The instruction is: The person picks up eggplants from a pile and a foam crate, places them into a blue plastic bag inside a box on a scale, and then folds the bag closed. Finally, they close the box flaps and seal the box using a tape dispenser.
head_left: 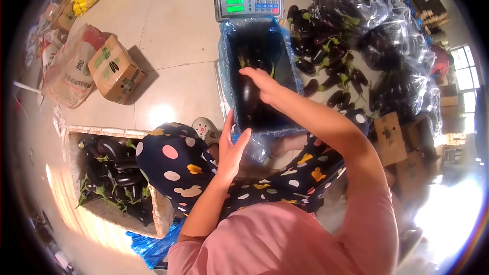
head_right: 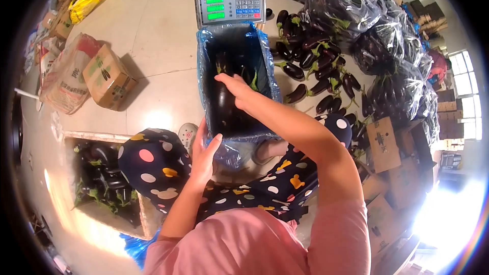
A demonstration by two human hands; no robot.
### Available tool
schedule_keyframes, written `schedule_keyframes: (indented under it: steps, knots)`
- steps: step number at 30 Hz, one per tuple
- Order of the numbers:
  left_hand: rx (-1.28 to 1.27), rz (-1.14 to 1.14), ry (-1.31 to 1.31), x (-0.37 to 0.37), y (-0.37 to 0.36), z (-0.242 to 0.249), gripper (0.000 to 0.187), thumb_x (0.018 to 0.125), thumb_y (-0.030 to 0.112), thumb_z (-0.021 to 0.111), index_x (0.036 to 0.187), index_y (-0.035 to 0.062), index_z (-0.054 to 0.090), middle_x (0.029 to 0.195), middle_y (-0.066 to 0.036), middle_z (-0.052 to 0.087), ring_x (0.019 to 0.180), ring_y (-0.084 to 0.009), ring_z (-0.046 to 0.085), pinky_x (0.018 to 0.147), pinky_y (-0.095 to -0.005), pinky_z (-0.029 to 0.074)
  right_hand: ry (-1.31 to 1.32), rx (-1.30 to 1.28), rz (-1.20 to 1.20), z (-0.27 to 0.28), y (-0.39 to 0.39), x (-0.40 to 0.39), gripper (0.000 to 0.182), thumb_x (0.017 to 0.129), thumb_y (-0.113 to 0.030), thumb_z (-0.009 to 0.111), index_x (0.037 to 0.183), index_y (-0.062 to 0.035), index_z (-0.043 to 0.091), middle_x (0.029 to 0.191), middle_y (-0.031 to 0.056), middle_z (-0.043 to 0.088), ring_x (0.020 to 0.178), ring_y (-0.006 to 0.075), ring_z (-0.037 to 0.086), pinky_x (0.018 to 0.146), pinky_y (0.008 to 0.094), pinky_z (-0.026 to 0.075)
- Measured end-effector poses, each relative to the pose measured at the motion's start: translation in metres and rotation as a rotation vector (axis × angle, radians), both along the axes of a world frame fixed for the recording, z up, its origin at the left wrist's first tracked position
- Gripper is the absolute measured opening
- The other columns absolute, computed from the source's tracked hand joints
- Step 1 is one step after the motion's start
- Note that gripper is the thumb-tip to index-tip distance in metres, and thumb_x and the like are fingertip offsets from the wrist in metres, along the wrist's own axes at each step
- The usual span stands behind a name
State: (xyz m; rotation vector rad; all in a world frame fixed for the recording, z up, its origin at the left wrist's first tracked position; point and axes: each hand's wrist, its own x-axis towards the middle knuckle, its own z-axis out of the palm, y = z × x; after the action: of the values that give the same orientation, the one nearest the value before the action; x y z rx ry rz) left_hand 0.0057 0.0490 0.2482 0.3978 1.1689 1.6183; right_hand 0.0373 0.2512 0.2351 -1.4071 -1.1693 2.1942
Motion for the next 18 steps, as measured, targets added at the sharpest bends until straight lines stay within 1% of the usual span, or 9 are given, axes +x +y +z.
schedule_keyframes:
  steps: [2,4,5,8,9,12,14,16,18]
  knots:
    - [-0.002,-0.003,0.004,0.000,0.000,-0.003,0.068,0.084,0.011,0.061,0.141,0.0004,0.025,0.143,-0.015,0.029,0.133,-0.0210,0.025,0.107,-0.0314,0.020,-0.174,0.126,-0.079,-0.072,0.007,-0.021,0.066,0.075,-0.029,0.066,0.125,0.0040,0.040,0.118,0.0213,0.053,0.108,0.0312,0.054,0.089,0.0391,0.046]
    - [-0.002,-0.001,0.048,0.001,-0.001,-0.014,0.067,0.084,0.012,0.059,0.141,0.0006,0.025,0.144,-0.015,0.028,0.134,-0.0215,0.023,0.108,-0.0315,0.018,-0.177,0.183,-0.031,-0.112,0.007,-0.026,0.066,0.077,-0.029,0.065,0.127,0.0042,0.039,0.121,0.0196,0.051,0.110,0.0274,0.052,0.089,0.0377,0.045]
    - [0.018,-0.014,0.054,0.002,-0.001,-0.011,0.066,0.085,0.012,0.058,0.141,0.0005,0.024,0.144,-0.015,0.027,0.135,-0.0222,0.021,0.109,-0.0319,0.015,-0.182,0.213,-0.004,-0.114,0.002,-0.029,0.066,0.078,-0.029,0.065,0.129,0.0044,0.038,0.122,0.0187,0.051,0.111,0.0255,0.051,0.089,0.0371,0.045]
    - [0.026,-0.018,0.076,0.003,-0.002,-0.012,0.067,0.084,0.011,0.058,0.141,0.0003,0.024,0.144,-0.015,0.027,0.135,-0.0221,0.021,0.109,-0.0325,0.014,-0.531,0.573,0.075,-0.121,-0.008,-0.033,0.064,0.080,-0.031,0.063,0.130,0.0016,0.039,0.124,0.0225,0.049,0.114,0.0292,0.050,0.092,0.0369,0.043]
    - [0.015,-0.017,0.074,0.003,-0.001,-0.011,0.067,0.084,0.011,0.058,0.140,-0.0002,0.025,0.144,-0.015,0.027,0.136,-0.0220,0.020,0.110,-0.0328,0.013,-0.450,0.528,0.125,-0.123,-0.003,-0.032,0.077,0.076,-0.037,0.063,0.136,-0.0006,0.031,0.128,0.0226,0.046,0.120,0.0318,0.046,0.099,0.0350,0.037]
    - [-0.004,-0.030,0.077,0.003,0.000,-0.008,0.066,0.084,0.012,0.058,0.140,-0.0007,0.025,0.144,-0.015,0.027,0.135,-0.0225,0.021,0.110,-0.0330,0.014,-0.368,0.459,0.016,-0.106,-0.005,-0.028,0.073,0.078,-0.037,0.062,0.134,-0.0004,0.033,0.130,0.0206,0.046,0.118,0.0304,0.047,0.099,0.0359,0.037]
    - [-0.018,-0.005,0.143,0.009,-0.001,-0.013,0.067,0.083,0.011,0.059,0.139,-0.0026,0.025,0.142,-0.015,0.031,0.132,-0.0217,0.028,0.108,-0.0318,0.020,-0.247,0.363,-0.157,-0.132,-0.005,-0.026,0.055,0.084,-0.043,0.054,0.119,-0.0017,0.046,0.113,0.0160,0.053,0.100,0.0267,0.052,0.089,0.0330,0.041]
    - [-0.022,-0.012,0.259,0.008,-0.001,-0.010,0.068,0.083,0.018,0.061,0.139,-0.0011,0.028,0.142,-0.015,0.032,0.133,-0.0220,0.026,0.108,-0.0323,0.019,0.053,0.049,-0.306,-0.145,-0.005,-0.021,0.055,0.088,-0.055,0.042,0.094,-0.0035,0.060,0.087,0.0093,0.059,0.076,0.0211,0.053,0.075,0.0268,0.044]
    - [0.018,0.015,0.301,0.008,-0.002,-0.014,0.065,0.084,0.018,0.060,0.138,0.0007,0.030,0.142,-0.013,0.033,0.133,-0.0203,0.026,0.108,-0.0316,0.019,0.211,-0.118,-0.181,-0.148,0.004,-0.018,0.056,0.091,-0.051,0.035,0.107,-0.0018,0.056,0.099,0.0132,0.059,0.087,0.0247,0.055,0.084,0.0321,0.044]
